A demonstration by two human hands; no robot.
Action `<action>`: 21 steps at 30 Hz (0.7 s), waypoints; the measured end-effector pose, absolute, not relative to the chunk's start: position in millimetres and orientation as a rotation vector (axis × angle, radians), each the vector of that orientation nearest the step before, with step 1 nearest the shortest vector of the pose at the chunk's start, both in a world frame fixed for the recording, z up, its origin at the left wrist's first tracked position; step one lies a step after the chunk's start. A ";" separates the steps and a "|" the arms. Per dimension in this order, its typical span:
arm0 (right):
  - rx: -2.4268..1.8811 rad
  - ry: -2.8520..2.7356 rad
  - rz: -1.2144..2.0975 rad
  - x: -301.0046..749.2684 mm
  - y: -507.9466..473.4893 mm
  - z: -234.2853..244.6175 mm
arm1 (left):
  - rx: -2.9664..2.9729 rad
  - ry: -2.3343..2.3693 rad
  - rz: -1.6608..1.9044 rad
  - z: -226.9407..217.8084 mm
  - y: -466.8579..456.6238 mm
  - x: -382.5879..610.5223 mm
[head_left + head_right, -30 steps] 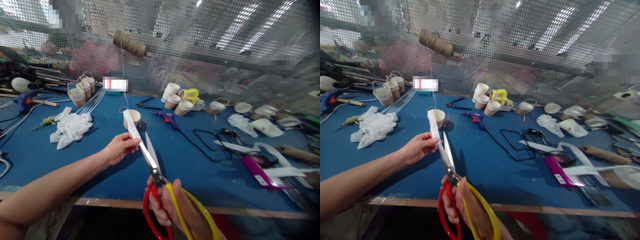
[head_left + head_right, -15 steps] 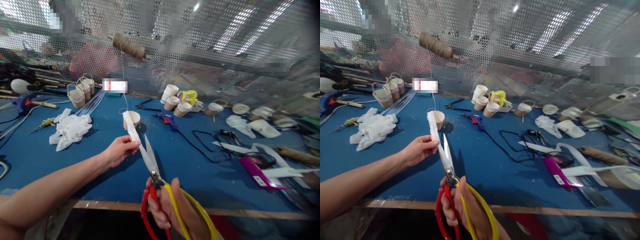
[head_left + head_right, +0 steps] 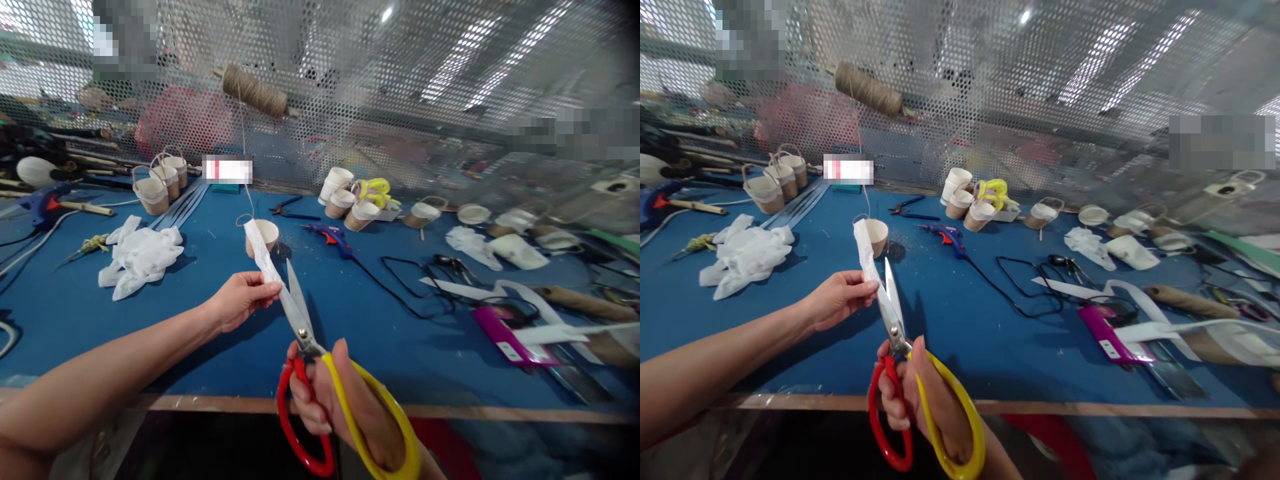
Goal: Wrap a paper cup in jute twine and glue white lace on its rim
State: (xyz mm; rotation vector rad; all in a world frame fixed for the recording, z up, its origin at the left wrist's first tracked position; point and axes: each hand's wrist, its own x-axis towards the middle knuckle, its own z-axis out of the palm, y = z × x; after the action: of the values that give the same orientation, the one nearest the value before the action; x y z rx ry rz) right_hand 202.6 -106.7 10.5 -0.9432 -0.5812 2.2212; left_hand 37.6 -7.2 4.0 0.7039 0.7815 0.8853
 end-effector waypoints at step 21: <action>-0.999 -0.457 2.291 200.4 -105.2 13.9 | 0.684 0.754 0.898 3.0 -7.8 39.0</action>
State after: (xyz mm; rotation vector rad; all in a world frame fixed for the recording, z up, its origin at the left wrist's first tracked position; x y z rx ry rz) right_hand 200.4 -105.2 13.9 -0.9987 -0.4572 2.2910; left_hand 39.0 -7.8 3.0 0.6835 0.7543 0.8982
